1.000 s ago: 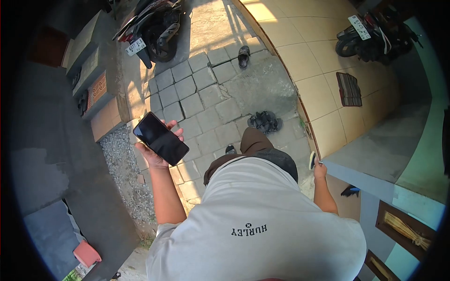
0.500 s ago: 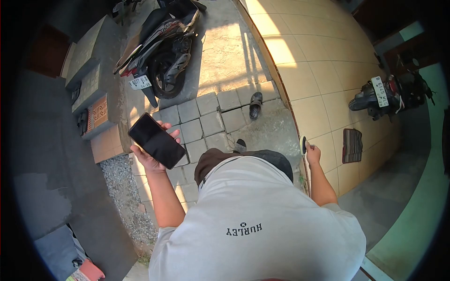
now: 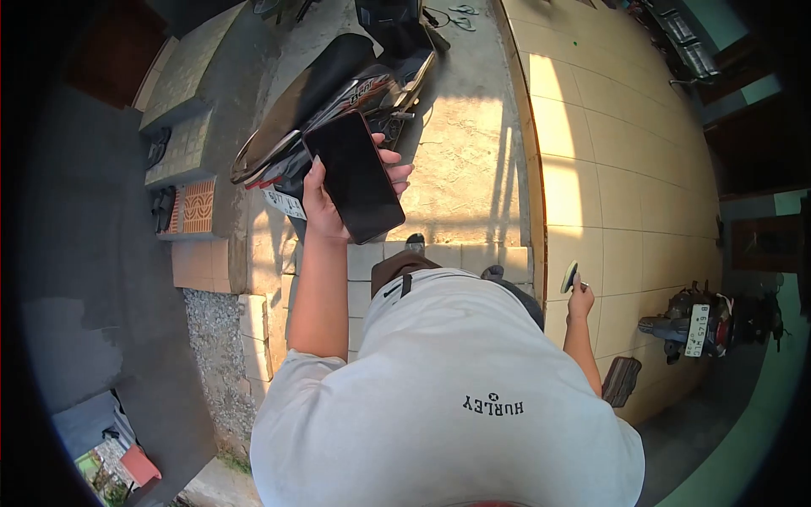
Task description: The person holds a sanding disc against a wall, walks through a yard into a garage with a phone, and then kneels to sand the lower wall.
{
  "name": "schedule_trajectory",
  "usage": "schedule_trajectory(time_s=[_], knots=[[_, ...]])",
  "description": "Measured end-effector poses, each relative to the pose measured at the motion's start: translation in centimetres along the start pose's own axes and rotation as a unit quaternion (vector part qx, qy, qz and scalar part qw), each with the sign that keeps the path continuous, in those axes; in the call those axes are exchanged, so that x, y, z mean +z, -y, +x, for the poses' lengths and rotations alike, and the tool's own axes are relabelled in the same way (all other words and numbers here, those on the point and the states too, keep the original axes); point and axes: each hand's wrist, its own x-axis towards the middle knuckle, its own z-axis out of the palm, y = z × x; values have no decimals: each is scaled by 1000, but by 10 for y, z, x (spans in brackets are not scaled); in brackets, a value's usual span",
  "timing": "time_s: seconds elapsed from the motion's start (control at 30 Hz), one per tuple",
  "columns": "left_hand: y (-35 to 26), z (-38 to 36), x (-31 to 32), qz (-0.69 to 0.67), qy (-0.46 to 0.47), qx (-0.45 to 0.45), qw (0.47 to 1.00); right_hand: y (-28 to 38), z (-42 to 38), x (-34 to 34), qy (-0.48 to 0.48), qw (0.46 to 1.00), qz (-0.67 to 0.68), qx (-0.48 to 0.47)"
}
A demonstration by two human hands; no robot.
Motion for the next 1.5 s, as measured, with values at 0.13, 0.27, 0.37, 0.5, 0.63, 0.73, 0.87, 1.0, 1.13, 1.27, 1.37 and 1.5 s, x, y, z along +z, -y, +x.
schedule_trajectory(time_s=[0.13,0.27,0.37,0.5,0.63,0.73,0.87,1.0,1.13,1.27,1.37,1.5], knots=[[-14,126,-20,14,5,-19,1000,-30,25,0,-21,998,9,51],[-3,244,-51,13,28,-36,999,-30,53,2,-59,980,-50,182],[24,337,-71,4,32,-34,999,-23,102,22,-85,985,-55,138],[66,464,-108,19,57,-19,998,-38,289,79,-31,967,-167,192],[100,581,-113,23,16,-27,999,175,439,109,-42,992,-69,100],[115,666,-122,-11,5,-44,999,320,578,144,-10,1000,7,-27],[129,788,-168,-17,43,-29,999,524,697,202,6,983,24,-181],[127,915,-226,-11,26,-40,999,631,763,278,6,976,110,-190],[94,1047,-258,-19,31,-33,999,665,791,348,-11,995,80,-65],[65,1158,-287,-14,9,-41,999,654,821,384,-11,999,-13,33],[59,1241,-311,-16,9,-39,999,683,849,401,24,992,-69,107],[60,1355,-348,0,-26,-18,1000,724,922,451,28,985,-86,147]])
